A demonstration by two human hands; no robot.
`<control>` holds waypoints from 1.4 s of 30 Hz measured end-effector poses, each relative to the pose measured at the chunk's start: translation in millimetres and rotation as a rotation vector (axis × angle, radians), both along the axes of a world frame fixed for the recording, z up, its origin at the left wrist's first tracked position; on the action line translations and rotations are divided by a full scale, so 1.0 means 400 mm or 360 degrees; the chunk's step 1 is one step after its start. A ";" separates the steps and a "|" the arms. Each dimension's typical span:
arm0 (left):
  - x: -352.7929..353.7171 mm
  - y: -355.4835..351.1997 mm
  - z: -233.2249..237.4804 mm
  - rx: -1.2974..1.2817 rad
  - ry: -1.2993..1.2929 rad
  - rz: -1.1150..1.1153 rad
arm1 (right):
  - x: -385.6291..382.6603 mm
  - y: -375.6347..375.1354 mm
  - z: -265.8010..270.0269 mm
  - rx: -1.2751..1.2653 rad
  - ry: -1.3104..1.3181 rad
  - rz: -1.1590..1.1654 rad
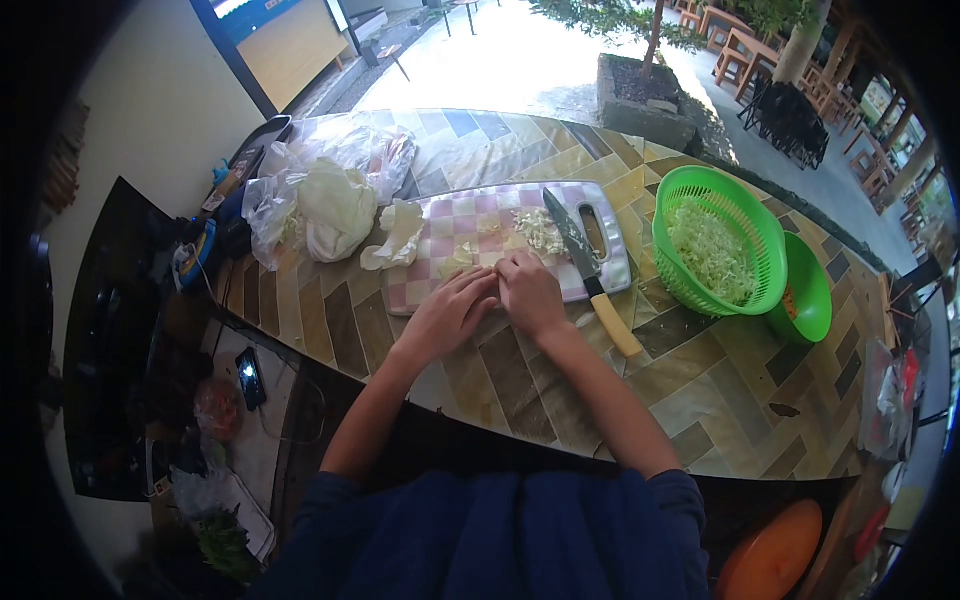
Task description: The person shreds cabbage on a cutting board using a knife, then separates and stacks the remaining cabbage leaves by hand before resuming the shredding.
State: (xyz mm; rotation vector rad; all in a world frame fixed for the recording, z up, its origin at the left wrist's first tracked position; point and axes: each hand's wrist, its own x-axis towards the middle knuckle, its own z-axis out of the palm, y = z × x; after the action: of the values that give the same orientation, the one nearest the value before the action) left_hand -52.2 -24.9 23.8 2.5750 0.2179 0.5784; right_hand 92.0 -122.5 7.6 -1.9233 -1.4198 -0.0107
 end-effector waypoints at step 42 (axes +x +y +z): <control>0.104 0.092 -0.026 0.0684 0.0043 0.0024 | -0.003 -0.247 0.100 0.0028 0.0705 -0.0073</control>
State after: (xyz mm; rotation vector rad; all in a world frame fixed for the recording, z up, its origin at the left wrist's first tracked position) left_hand -10.5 12.0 13.3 2.9981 0.1329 0.6553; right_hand 90.7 -221.4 47.6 -1.8016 -1.0739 0.3578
